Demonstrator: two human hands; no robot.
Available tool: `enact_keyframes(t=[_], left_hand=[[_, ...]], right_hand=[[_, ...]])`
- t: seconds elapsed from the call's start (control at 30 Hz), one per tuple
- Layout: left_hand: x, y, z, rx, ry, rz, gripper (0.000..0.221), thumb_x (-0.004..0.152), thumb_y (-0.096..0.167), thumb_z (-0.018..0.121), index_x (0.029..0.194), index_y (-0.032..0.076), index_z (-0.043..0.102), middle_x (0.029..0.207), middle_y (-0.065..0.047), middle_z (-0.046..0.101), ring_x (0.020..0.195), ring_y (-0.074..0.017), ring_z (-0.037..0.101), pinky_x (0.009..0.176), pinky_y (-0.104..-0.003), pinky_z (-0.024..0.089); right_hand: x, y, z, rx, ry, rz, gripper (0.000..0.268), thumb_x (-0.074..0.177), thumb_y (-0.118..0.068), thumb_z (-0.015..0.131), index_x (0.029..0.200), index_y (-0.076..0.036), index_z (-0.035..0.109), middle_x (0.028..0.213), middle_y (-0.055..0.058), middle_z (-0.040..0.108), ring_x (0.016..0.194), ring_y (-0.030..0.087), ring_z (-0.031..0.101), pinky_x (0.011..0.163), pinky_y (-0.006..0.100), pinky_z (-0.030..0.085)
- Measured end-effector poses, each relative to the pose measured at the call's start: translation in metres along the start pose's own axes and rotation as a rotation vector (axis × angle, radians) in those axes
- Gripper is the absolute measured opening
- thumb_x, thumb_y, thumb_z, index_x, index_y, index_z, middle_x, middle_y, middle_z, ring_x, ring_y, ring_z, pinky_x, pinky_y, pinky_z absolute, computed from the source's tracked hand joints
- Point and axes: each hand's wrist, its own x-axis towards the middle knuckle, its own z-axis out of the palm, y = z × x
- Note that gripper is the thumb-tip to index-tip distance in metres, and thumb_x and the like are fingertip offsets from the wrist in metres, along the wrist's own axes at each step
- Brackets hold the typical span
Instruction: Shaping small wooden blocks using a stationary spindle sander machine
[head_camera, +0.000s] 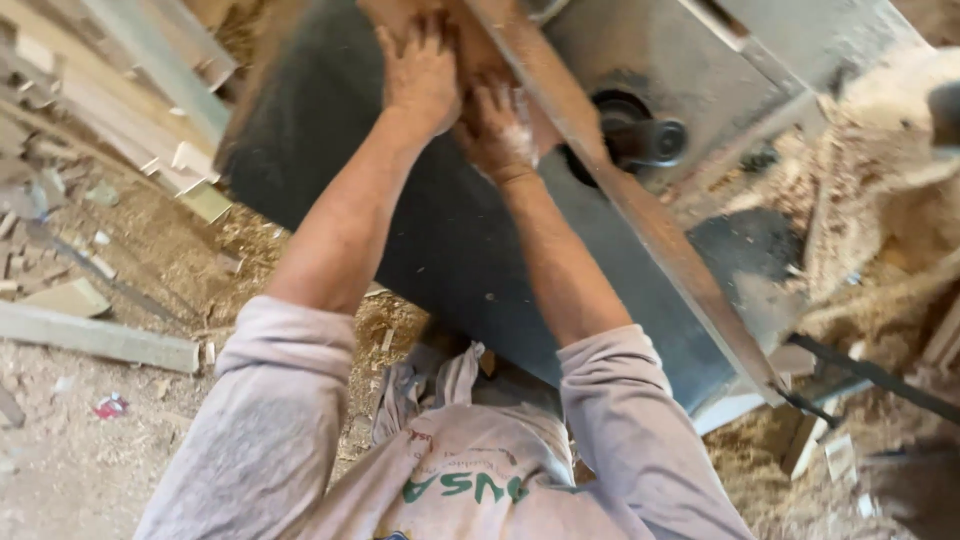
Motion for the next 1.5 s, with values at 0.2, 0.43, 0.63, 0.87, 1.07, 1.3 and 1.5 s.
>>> enact_keyframes(t=[0.2,0.43,0.63,0.87,1.07,1.3,1.5], left_hand=[[-0.054,-0.002,0.051,0.252,0.317,0.039,0.073,0.098,0.044,0.048,0.157,0.003,0.037,0.149,-0.023,0.049,0.132,-0.0436,0.047,0.109,-0.075,0.019],[-0.205,0.034,0.097,0.216,0.34,0.123,0.074,0.093,0.059,0.057,0.151,0.013,0.052,0.158,-0.012,0.044,0.145,-0.0378,0.039,0.117,-0.067,0.023],[-0.238,0.036,0.116,0.062,0.092,0.165,0.09,0.098,0.07,0.043,0.163,0.011,0.025,0.168,-0.018,0.023,0.154,-0.0415,0.017,0.12,-0.061,0.022],[-0.252,0.027,0.14,-0.049,0.43,-0.239,0.084,0.096,0.057,0.058,0.158,0.002,0.04,0.165,-0.021,0.029,0.15,-0.0495,0.017,0.113,-0.072,0.022],[-0.321,0.123,0.175,0.027,0.527,0.581,0.087,0.065,0.054,0.076,0.142,0.016,0.058,0.151,-0.015,0.049,0.145,-0.0417,0.037,0.112,-0.066,0.028],[-0.353,0.228,0.144,-0.133,0.61,0.653,0.049,0.07,0.029,0.084,0.116,0.027,0.067,0.113,0.002,0.067,0.113,-0.0273,0.063,0.098,-0.054,0.04],[-0.37,0.314,0.18,-1.602,-0.021,0.159,0.017,0.094,0.021,0.077,0.11,0.014,0.073,0.095,0.0,0.076,0.086,-0.0105,0.067,0.076,-0.032,0.054]], right_hand=[[-0.053,-0.053,-0.029,-0.077,-0.13,0.115,0.06,0.091,-0.032,0.074,0.141,-0.008,0.053,0.146,0.015,0.052,0.126,0.044,0.054,0.112,0.073,0.023],[-0.201,-0.099,-0.068,-0.054,-0.31,0.245,0.088,0.076,-0.049,0.085,0.151,-0.027,0.045,0.163,0.011,0.027,0.154,0.045,0.012,0.115,0.073,0.022],[-0.287,-0.097,-0.105,-0.029,-0.211,0.168,0.08,0.077,-0.067,0.078,0.139,-0.024,0.05,0.153,0.01,0.032,0.147,0.042,0.028,0.11,0.058,0.032],[-0.326,-0.097,-0.145,-0.001,-0.337,0.321,0.085,0.07,-0.063,0.082,0.137,-0.024,0.046,0.151,0.013,0.029,0.129,0.043,0.045,0.106,0.057,0.038],[-0.366,-0.086,-0.188,0.112,-0.233,0.465,0.082,0.059,-0.072,0.085,0.122,-0.023,0.064,0.132,0.005,0.05,0.115,0.032,0.06,0.092,0.046,0.053],[-0.421,0.008,-0.311,1.468,-0.32,0.789,0.06,0.085,-0.009,0.055,0.144,0.001,0.052,0.131,0.019,0.066,0.116,0.02,0.065,0.102,0.035,0.05],[-0.46,-0.012,-0.369,1.33,0.025,1.156,0.049,0.095,-0.033,0.065,0.139,-0.014,0.056,0.122,0.005,0.068,0.109,0.02,0.066,0.084,0.037,0.05]])
